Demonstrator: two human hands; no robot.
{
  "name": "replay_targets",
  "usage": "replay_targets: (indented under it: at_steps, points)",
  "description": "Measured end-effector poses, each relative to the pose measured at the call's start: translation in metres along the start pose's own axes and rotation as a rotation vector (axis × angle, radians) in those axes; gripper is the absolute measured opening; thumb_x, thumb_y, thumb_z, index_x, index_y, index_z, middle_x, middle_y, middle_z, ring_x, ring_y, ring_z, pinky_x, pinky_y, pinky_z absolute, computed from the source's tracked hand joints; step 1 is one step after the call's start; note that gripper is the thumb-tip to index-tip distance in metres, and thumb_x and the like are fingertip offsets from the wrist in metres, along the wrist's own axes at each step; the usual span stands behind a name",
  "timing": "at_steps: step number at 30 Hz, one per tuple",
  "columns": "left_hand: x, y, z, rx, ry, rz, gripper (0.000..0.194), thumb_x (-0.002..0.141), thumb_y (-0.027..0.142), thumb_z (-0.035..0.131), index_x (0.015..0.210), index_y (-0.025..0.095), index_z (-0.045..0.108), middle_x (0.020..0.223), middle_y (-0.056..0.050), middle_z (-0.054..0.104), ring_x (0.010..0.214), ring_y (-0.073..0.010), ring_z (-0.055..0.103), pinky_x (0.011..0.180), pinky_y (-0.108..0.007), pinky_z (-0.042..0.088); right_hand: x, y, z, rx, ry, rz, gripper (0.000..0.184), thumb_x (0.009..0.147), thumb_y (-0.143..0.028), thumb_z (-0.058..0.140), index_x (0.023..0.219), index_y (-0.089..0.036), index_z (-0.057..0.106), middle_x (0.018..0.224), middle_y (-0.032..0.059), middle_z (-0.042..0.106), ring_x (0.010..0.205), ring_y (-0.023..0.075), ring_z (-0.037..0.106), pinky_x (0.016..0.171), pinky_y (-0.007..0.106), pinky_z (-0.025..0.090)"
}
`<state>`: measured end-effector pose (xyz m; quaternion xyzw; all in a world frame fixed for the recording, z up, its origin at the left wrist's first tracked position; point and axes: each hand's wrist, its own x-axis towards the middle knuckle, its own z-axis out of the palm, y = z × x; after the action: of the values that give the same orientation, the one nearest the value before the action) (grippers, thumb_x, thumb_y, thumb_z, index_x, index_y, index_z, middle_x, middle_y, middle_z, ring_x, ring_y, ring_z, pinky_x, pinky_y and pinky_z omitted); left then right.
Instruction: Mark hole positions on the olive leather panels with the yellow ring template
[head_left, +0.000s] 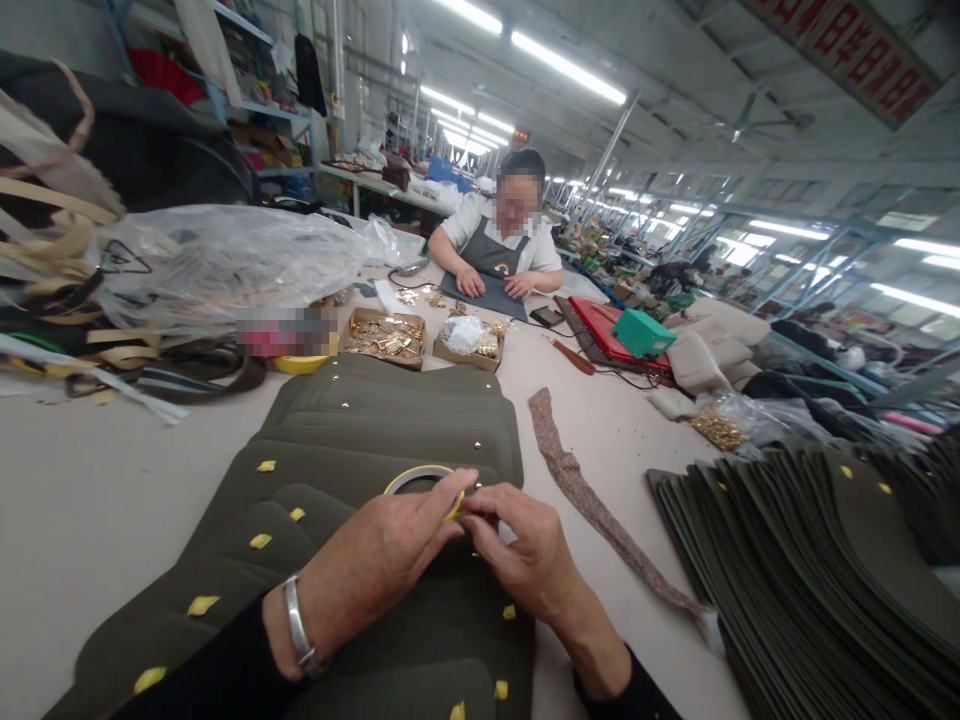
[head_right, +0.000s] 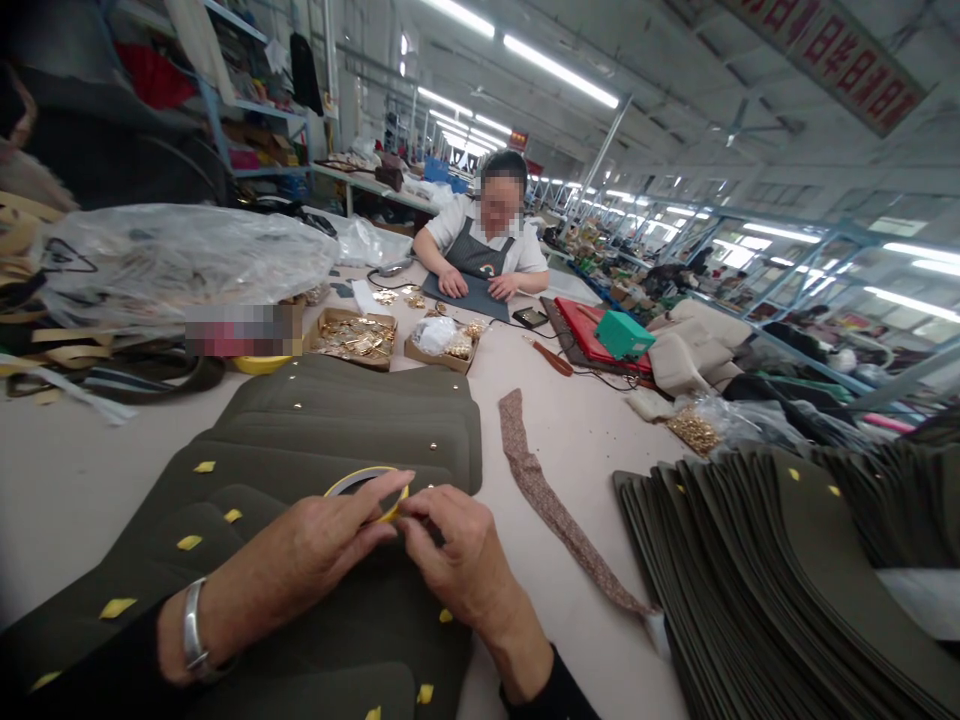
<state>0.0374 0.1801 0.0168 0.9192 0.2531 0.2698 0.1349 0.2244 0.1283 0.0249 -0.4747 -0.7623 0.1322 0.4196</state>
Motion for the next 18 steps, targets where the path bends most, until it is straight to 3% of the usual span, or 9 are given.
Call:
replay_targets:
  at_steps: [4,8,11,14,18]
  points:
    - [0.001,0.004,0.001,-0.044,-0.018,-0.027,0.035,0.096,0.021,0.041,0.13,0.019,0.036,0.112,-0.007,0.069,0.096,-0.0169,0.069,0.079,-0.026,0.054,-0.003,0.001,0.005,-0.072,0.046,-0.051,0.014,0.084,-0.008,0.053,0.082,-0.016,0.065,0.07,0.0032,0.064,0.063,0.0133,0.058,0.062,0.025,0.046]
    - [0.002,0.008,-0.002,-0.075,-0.089,-0.112,0.013,0.095,0.019,0.041,0.105,0.022,0.05,0.091,0.0,0.067,0.079,-0.0161,0.067,0.066,-0.025,0.05,-0.006,0.002,0.01,-0.167,0.128,-0.102,0.015,0.081,-0.006,0.051,0.077,-0.016,0.061,0.066,0.0028,0.062,0.059,0.0131,0.057,0.058,0.024,0.045]
    - [0.003,0.011,-0.004,-0.057,-0.117,-0.155,0.012,0.094,0.016,0.041,0.091,0.022,0.052,0.08,0.002,0.062,0.069,-0.0154,0.062,0.06,-0.025,0.045,-0.007,0.0,0.012,-0.198,0.15,-0.079,0.014,0.079,-0.007,0.051,0.074,-0.016,0.061,0.064,0.0024,0.061,0.057,0.0128,0.057,0.056,0.024,0.044]
    - [0.003,0.011,-0.002,-0.012,-0.062,-0.134,0.015,0.093,0.013,0.041,0.086,0.021,0.051,0.076,0.002,0.059,0.065,-0.0154,0.059,0.058,-0.026,0.042,-0.006,-0.006,0.014,-0.133,0.16,0.087,0.014,0.076,-0.009,0.054,0.069,-0.016,0.063,0.061,0.001,0.061,0.054,0.0119,0.056,0.053,0.023,0.043]
    - [0.002,0.012,0.001,0.043,0.07,-0.041,0.019,0.094,0.013,0.038,0.082,0.02,0.05,0.073,0.0,0.057,0.063,-0.0157,0.056,0.057,-0.027,0.04,0.0,-0.014,0.017,0.195,0.117,0.526,0.011,0.075,-0.016,0.057,0.066,-0.016,0.064,0.054,-0.0017,0.059,0.046,0.0102,0.056,0.045,0.019,0.042]
